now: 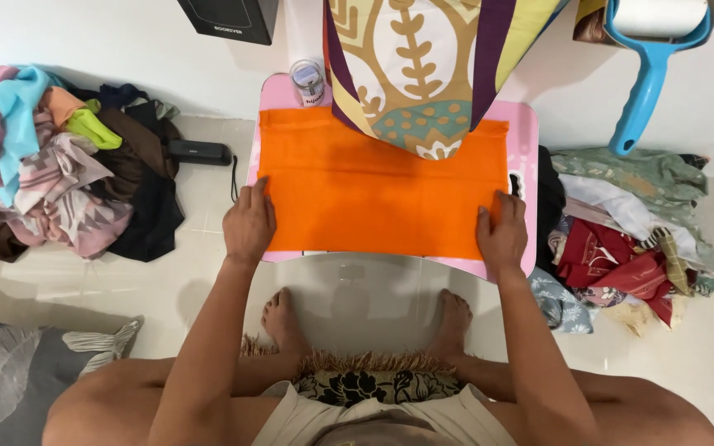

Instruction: A person is seen sitting on the floor, smoothing out an orange scarf on a small table, folding it into a rectangle, and then using a lint roller to clean both sides of the folded scarf.

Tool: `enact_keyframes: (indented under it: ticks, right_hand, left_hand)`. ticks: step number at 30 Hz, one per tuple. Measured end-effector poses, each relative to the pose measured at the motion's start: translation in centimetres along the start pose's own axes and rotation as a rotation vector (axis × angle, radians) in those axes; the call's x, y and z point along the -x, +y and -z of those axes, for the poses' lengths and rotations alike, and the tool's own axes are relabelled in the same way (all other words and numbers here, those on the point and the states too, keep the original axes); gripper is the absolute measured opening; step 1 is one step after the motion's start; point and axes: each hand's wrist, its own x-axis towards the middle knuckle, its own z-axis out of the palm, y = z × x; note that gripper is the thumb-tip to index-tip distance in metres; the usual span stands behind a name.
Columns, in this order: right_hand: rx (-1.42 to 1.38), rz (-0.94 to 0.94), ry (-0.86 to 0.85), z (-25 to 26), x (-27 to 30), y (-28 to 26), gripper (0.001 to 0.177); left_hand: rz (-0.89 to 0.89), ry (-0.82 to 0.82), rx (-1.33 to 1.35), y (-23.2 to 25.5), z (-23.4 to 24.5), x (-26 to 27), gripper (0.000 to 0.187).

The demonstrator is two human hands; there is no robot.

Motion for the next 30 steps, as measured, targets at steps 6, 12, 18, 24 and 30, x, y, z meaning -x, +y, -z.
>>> enact_keyframes:
  ticks: [6, 12, 18, 24, 30]
  right_hand:
    - [-0.164, -0.006, 0.009, 1.0, 1.3, 0.1, 0.036]
    - [-0.291, -0.041, -0.078, 0.9, -0.5, 1.6, 0.032]
    - [-0.421, -0.033, -0.01, 0.6, -0.8, 2.6, 0.043]
    - [-0.464, 0.002, 0.063, 1.4, -2.5, 1.9, 0.043]
    - [-0.413, 0.001, -0.024, -0.3, -2.4, 2.8, 0.041]
  left_hand:
    - [0.161, -0.16, 0.282, 0.1, 2.2, 0.6, 0.035]
    - [0.2, -0.134, 0.324, -0.8, -0.6, 0.2, 0.023]
    - [0.344, -0.067, 0.713, 1.2, 4.0, -0.7, 0.033]
    - [0.312, 0.084, 0.762, 1.8, 4.9, -1.7, 0.029]
    - [0.425, -0.179, 0.588, 1.8, 3.5, -1.6, 0.042]
